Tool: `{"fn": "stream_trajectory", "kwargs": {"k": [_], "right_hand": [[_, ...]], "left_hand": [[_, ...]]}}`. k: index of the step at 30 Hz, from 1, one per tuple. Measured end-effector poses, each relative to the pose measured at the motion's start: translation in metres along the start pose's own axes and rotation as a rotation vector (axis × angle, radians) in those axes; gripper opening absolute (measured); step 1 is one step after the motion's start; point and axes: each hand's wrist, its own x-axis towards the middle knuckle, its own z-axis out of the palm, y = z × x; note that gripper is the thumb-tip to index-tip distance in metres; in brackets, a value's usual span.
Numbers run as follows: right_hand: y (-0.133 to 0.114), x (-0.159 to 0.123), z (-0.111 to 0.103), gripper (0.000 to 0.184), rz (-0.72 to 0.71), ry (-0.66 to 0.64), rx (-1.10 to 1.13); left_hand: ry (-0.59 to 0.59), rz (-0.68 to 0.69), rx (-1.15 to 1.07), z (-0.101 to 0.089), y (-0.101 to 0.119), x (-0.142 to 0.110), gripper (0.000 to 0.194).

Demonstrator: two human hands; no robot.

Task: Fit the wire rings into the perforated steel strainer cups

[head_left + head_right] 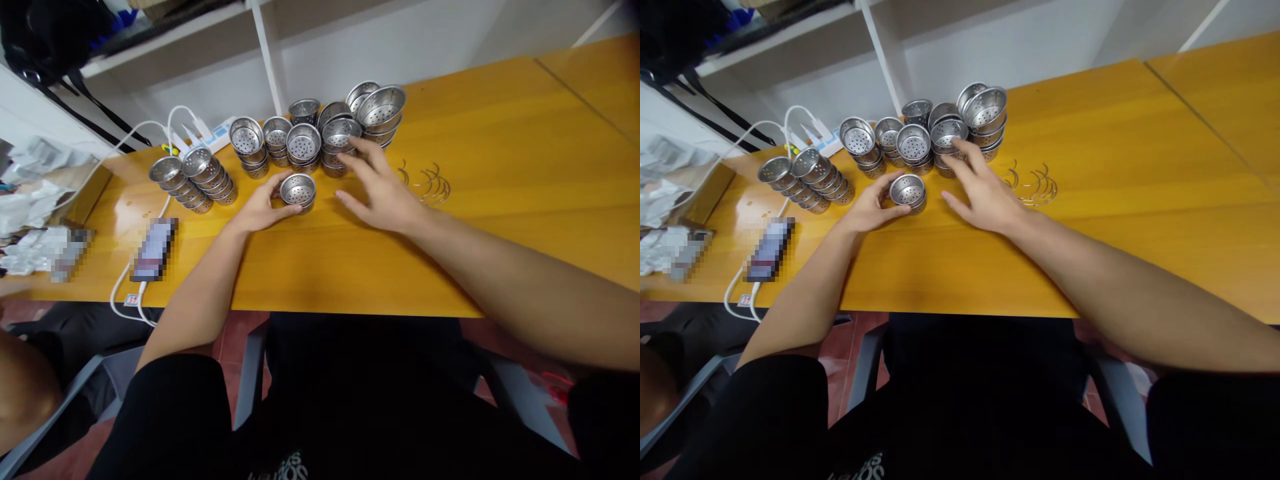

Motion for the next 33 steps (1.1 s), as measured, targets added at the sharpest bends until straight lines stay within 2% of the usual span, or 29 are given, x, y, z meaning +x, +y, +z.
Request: {"fn": "stream_trajectory", "kwargs": {"k": [3,6,8,11,14,18,21,26,30,33], "right_hand": [[0.001,-0.003,0.002,0.076,0.003,0.007,0.012],[-0.005,-0.011,0.015,0.067,-0.035,-0.047,0.054],[-0.011,-0.015,0.023,0.063,-0.052,-0.092,0.091],[-0.015,-0.019,0.03,0.06,-0.042,-0.118,0.137],[-0.013,-0.018,0.032,0.057,-0.027,-0.099,0.146],[-0.008,-0.014,0.031,0.054,-0.048,-0.047,0.099],[-0.004,-0.011,0.026,0.057,-0.046,-0.004,0.049],[0.005,-0.006,0.008,0.063,-0.029,0.017,0.013],[0.01,-0.002,-0.012,0.064,0.02,-0.024,-0.002],[0.011,0.0,-0.022,0.061,0.018,-0.016,-0.011]], "left_hand": [[-0.005,0.005,-0.001,-0.011,-0.003,-0.005,0.141],[0.045,0.018,0.007,-0.021,0.0,-0.01,0.114],[0.149,0.046,0.048,-0.026,0.003,-0.012,0.095],[0.34,0.123,0.183,-0.03,0.002,-0.012,0.081],[0.431,0.155,0.254,-0.031,-0.016,-0.007,0.085],[0.415,0.152,0.281,-0.03,-0.05,0.004,0.099],[0.406,0.154,0.323,-0.03,-0.058,0.013,0.086],[0.46,0.158,0.323,-0.03,-0.048,0.017,0.065],[0.555,0.154,0.314,-0.034,-0.048,0.015,0.062],[0.627,0.185,0.356,-0.036,-0.047,0.015,0.051]]}}
